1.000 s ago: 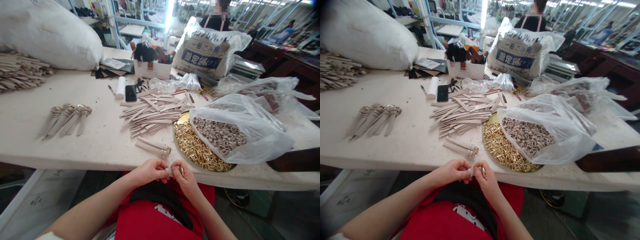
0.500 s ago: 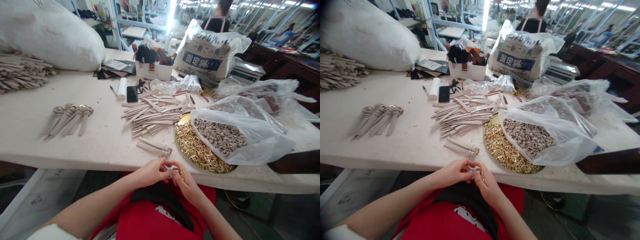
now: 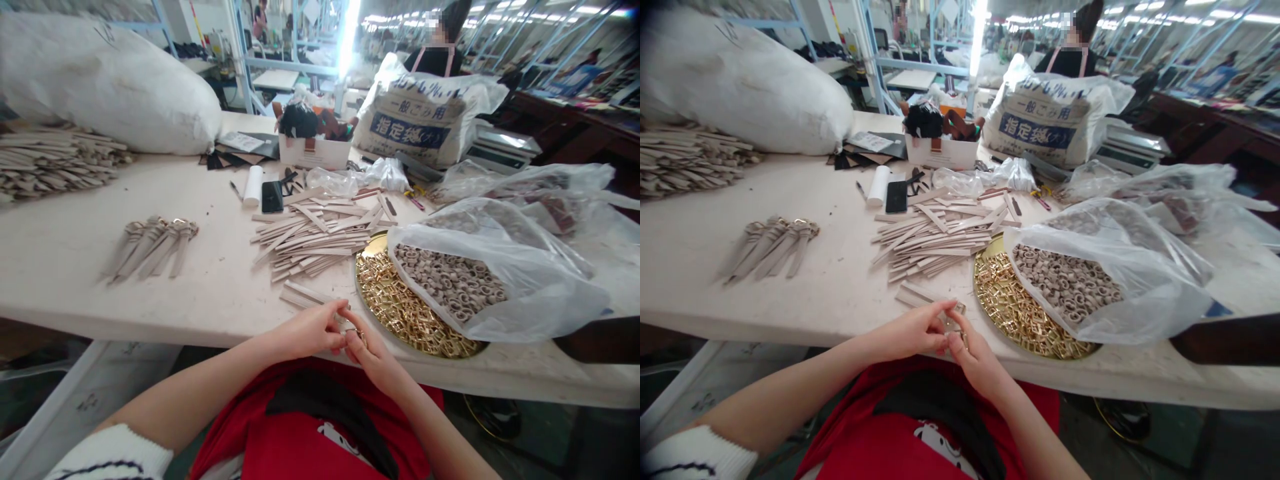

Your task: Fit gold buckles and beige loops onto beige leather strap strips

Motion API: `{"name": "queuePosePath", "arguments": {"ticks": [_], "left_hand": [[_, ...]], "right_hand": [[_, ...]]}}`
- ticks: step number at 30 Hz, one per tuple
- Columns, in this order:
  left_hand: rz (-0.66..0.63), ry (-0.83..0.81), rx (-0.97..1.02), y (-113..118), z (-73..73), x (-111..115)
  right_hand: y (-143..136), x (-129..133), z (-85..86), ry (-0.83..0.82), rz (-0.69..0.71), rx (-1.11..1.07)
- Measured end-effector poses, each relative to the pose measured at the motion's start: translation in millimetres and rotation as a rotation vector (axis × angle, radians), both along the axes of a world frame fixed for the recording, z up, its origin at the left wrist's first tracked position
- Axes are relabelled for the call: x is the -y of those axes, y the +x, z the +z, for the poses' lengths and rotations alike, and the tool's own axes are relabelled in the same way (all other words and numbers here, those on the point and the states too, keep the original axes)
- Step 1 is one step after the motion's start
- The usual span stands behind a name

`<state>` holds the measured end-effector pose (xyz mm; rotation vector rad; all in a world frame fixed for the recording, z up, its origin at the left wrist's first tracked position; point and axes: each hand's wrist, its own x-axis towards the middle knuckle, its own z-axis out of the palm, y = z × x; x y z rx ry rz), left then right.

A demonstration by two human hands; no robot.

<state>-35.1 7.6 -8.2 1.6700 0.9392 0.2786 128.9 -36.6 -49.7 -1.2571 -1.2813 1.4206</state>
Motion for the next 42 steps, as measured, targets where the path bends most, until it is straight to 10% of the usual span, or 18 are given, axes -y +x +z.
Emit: {"name": "queuePosePath", "arguments": {"ticks": [9, 18, 26, 30, 42], "left_hand": [[-0.140, 0.733, -0.426, -23.9, -36.4, -44.1], [-0.137, 0.943, -0.553, -17.1, -53.7, -23.5], [0.695, 0.822, -1.037, -188.9, -34.3, -73.2], [0.761, 0.823, -1.077, -232.2, -28.2, -80.0], [0.471, 0.812, -0.858, -93.4, -37.3, -161.4]], "right_hand": [[6.4, -34.5, -33.4, 0.239, -0.025, 0.910], [13.4, -19.3, -65.8, 0.348, -0.136, 0.961], [15.3, -17.7, -75.4, 0.471, -0.147, 0.937], [11.8, -18.9, -75.2, 0.526, -0.154, 0.929], [5.7, -17.9, -70.8, 0.569, -0.182, 0.863]]}}
